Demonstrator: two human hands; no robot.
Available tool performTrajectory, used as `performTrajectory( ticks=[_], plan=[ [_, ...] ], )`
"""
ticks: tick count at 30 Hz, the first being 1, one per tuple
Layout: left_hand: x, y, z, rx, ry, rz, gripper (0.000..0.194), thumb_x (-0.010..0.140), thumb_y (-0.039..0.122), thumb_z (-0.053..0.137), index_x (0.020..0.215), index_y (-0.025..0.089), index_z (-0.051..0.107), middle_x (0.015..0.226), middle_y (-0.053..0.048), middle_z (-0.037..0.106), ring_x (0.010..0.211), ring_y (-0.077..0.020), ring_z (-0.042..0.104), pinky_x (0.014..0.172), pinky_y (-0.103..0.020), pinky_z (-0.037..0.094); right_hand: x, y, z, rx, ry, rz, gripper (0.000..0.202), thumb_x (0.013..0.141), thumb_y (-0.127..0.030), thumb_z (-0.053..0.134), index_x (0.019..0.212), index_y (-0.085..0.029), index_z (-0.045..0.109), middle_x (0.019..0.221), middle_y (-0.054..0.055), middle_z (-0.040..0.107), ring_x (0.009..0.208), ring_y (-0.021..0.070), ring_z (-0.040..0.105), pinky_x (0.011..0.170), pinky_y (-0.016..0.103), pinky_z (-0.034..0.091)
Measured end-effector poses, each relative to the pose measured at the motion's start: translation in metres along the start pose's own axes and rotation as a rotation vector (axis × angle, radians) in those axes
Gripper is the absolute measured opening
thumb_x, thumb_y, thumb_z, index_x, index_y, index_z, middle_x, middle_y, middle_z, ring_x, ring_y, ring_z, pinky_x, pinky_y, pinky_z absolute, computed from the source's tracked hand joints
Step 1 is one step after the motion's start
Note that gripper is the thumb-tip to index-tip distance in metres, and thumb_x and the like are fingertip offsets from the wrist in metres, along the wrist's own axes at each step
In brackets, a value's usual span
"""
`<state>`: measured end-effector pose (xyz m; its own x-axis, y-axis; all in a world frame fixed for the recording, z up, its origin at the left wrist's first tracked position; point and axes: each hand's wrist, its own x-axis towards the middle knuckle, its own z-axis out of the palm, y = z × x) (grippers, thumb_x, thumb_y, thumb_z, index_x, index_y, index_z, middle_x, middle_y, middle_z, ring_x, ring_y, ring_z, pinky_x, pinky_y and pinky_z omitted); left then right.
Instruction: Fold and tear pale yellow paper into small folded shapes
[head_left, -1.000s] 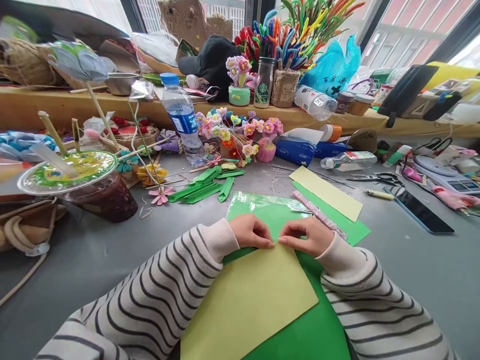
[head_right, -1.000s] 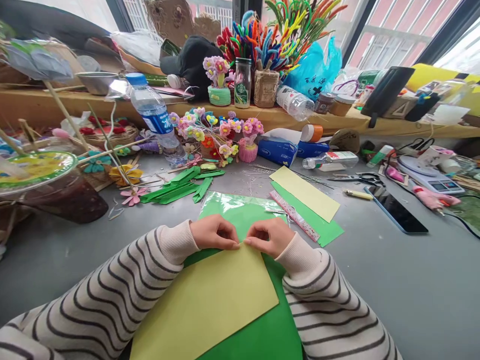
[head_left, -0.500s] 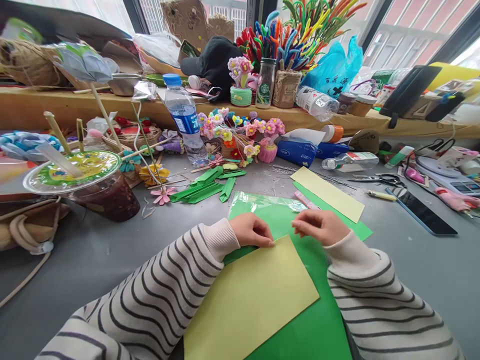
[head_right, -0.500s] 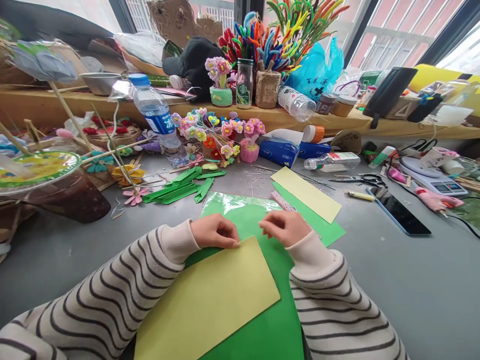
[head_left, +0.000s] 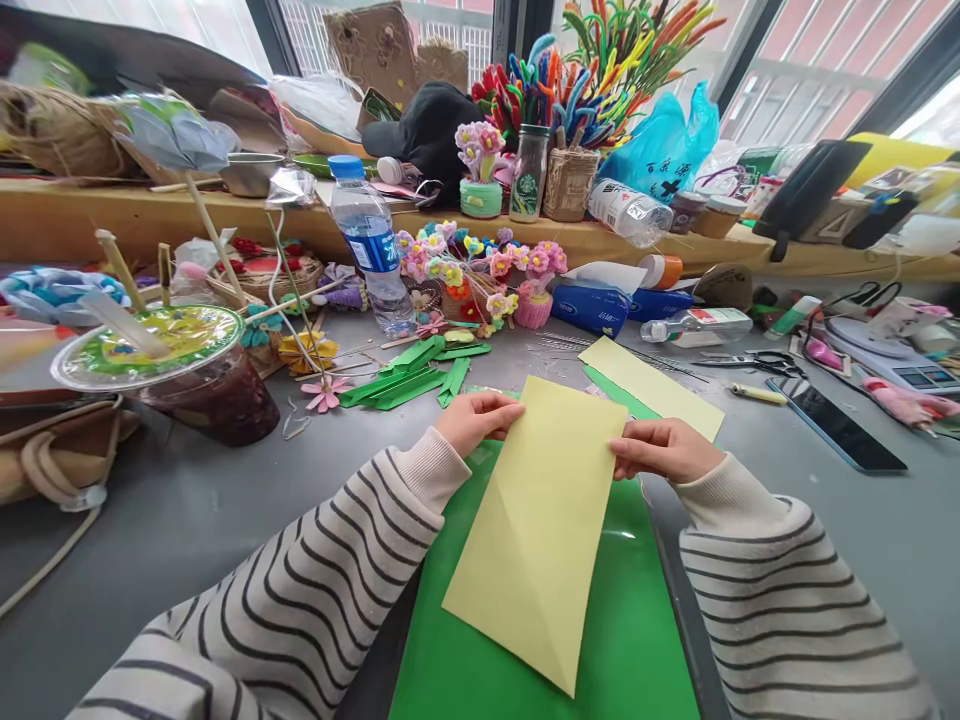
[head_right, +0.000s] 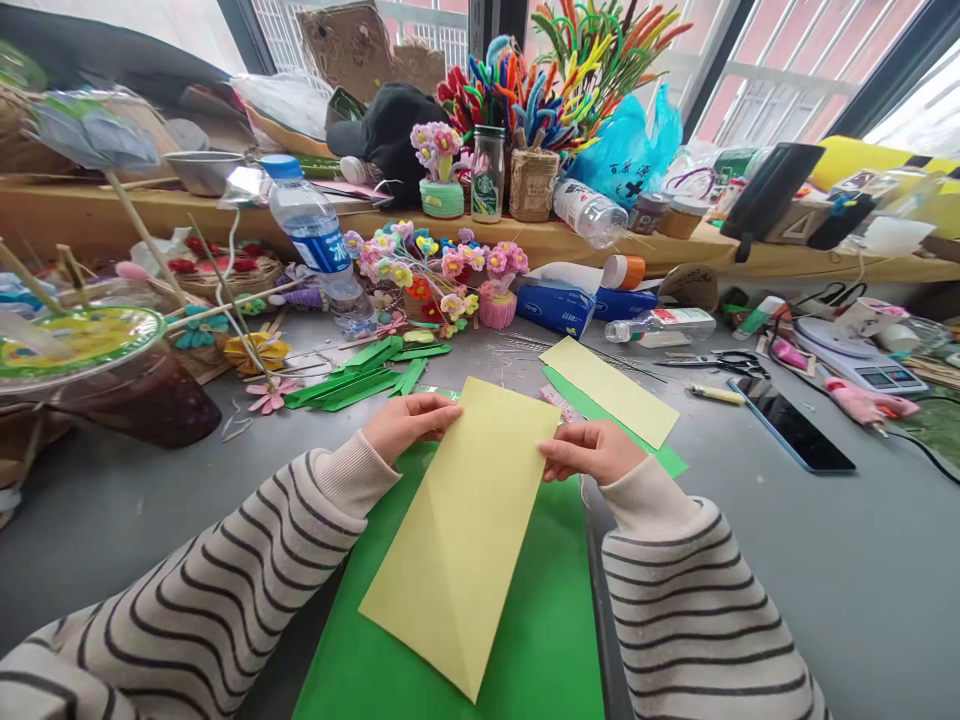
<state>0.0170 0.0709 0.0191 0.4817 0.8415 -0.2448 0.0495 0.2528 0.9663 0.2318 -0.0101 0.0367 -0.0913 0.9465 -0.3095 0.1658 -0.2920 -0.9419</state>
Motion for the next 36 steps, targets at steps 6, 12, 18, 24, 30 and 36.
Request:
performTrajectory(
  ticks=[6,12,18,24,30,36],
  plan=[
    [-0.010,0.010,0.003,0.518,0.113,0.256,0.038,0.065,0.030,0.058,0.097,0.011,0.052,0.090,-0.008,0.055,0.073,-0.0145,0.054,0.068,-0.029,0.046,0.005,0.001,-0.001,0.011,0.036,-0.008,0.025,0.058,-0.037,0.064,0.052,-0.014,0.057,0.046,-0.001,0.058,0.044,0.0077,0.053,0.047,0.019,0.041],
    [-0.030,0.020,0.015,0.932,0.123,0.401,0.051,0.071,0.039,0.048,0.113,0.011,0.041,0.099,-0.012,0.046,0.082,-0.0200,0.051,0.068,-0.033,0.045,0.007,0.001,-0.002,0.054,0.017,0.006,0.027,0.058,-0.039,0.064,0.053,-0.014,0.056,0.046,-0.002,0.055,0.046,0.0078,0.053,0.049,0.019,0.042],
    [-0.029,0.016,0.019,1.055,0.055,0.372,0.035,0.080,0.036,0.029,0.098,0.012,0.048,0.082,-0.008,0.048,0.075,-0.0198,0.046,0.069,-0.034,0.040,0.002,0.000,0.003,0.116,0.044,-0.068,0.029,0.056,-0.042,0.064,0.054,-0.015,0.054,0.047,-0.002,0.052,0.044,0.0083,0.050,0.047,0.022,0.041],
    [-0.021,0.000,0.028,0.954,-0.207,0.361,0.035,0.083,0.032,0.021,0.075,0.017,0.052,0.065,-0.003,0.048,0.073,-0.0186,0.043,0.067,-0.029,0.037,-0.002,-0.007,0.013,0.214,0.068,-0.057,0.037,0.046,-0.048,0.067,0.049,-0.017,0.049,0.040,-0.005,0.042,0.035,0.0054,0.037,0.035,0.021,0.028],
    [-0.025,0.000,0.035,0.636,-0.231,0.189,0.042,0.077,0.042,0.035,0.101,0.011,0.050,0.072,-0.005,0.052,0.071,-0.0198,0.050,0.059,-0.029,0.042,0.003,-0.004,0.026,0.217,0.032,-0.092,0.040,0.049,-0.052,0.064,0.049,-0.017,0.044,0.037,-0.006,0.041,0.031,0.0033,0.030,0.032,0.020,0.018],
    [-0.035,0.016,0.033,0.027,-0.492,-0.022,0.054,0.074,0.054,0.032,0.120,0.025,0.033,0.112,-0.008,0.048,0.097,-0.0216,0.049,0.076,-0.034,0.041,0.011,0.006,0.041,0.306,-0.062,-0.198,0.037,0.057,-0.049,0.061,0.053,-0.016,0.044,0.037,-0.007,0.041,0.030,0.0016,0.031,0.032,0.018,0.020]
  ],
)
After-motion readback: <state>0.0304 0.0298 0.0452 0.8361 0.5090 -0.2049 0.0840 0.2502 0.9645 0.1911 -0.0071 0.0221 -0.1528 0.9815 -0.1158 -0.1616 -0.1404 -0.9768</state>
